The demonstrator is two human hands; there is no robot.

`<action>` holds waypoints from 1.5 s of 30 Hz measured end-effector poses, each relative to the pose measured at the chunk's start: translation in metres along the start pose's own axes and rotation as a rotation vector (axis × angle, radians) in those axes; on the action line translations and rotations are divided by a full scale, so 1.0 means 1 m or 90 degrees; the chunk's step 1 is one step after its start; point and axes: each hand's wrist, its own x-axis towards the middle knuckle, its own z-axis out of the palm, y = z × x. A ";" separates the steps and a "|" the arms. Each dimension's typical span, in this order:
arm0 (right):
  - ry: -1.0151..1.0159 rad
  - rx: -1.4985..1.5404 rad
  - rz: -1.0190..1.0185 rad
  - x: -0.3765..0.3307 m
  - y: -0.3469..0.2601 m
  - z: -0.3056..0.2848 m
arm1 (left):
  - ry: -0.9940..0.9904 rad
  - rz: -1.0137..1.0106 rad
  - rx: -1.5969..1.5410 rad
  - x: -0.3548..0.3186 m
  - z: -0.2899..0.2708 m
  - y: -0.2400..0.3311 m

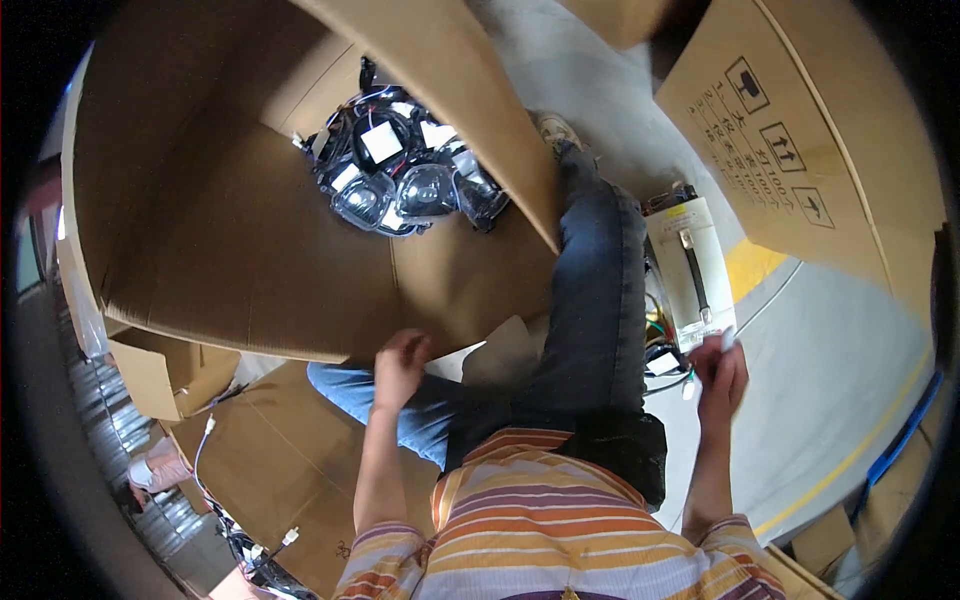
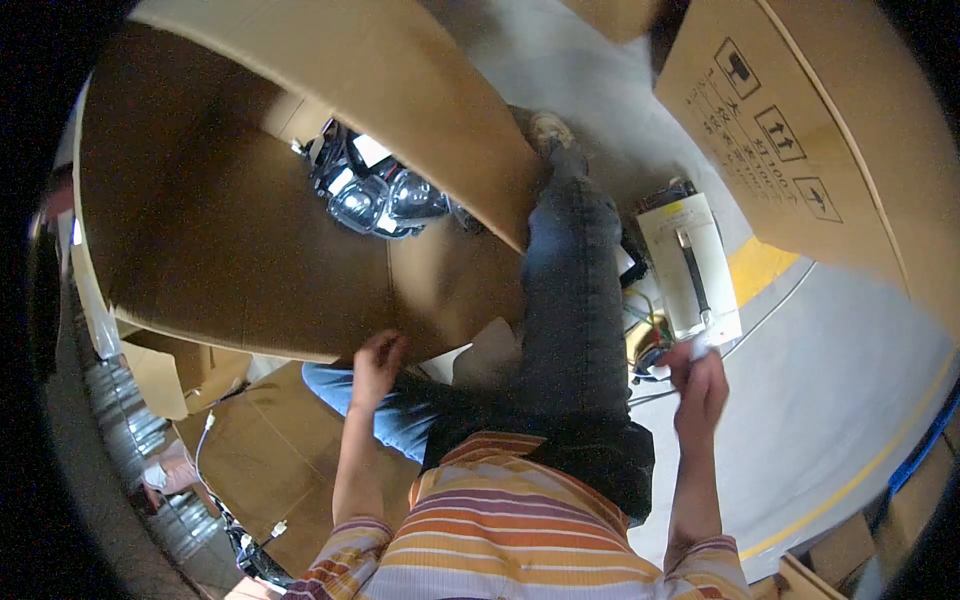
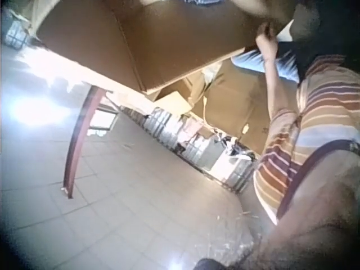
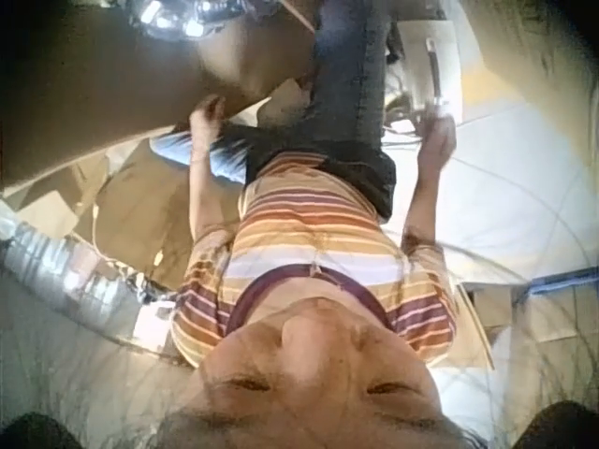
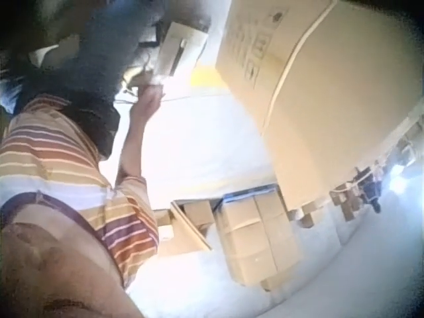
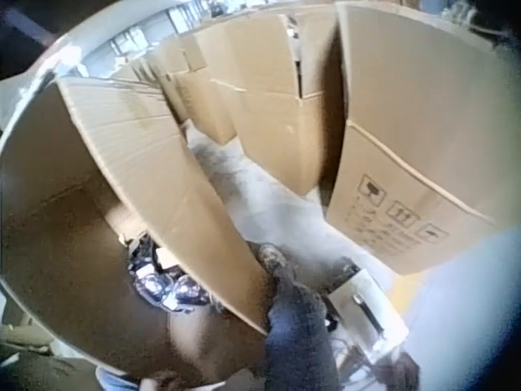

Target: The person sorts headlight components by hand, placing headlights, wiring harnesses, and plastic covers into separate cardboard boxes.

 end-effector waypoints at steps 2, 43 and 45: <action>-0.059 -0.180 -0.182 -0.022 -0.042 0.021 | -0.024 0.058 0.050 0.013 0.008 0.006; -0.592 -0.348 0.126 0.020 -0.047 0.192 | 0.058 0.158 0.135 0.210 0.077 -0.103; -0.596 -0.342 0.145 0.019 -0.047 0.190 | -0.031 0.103 0.108 0.182 0.088 -0.099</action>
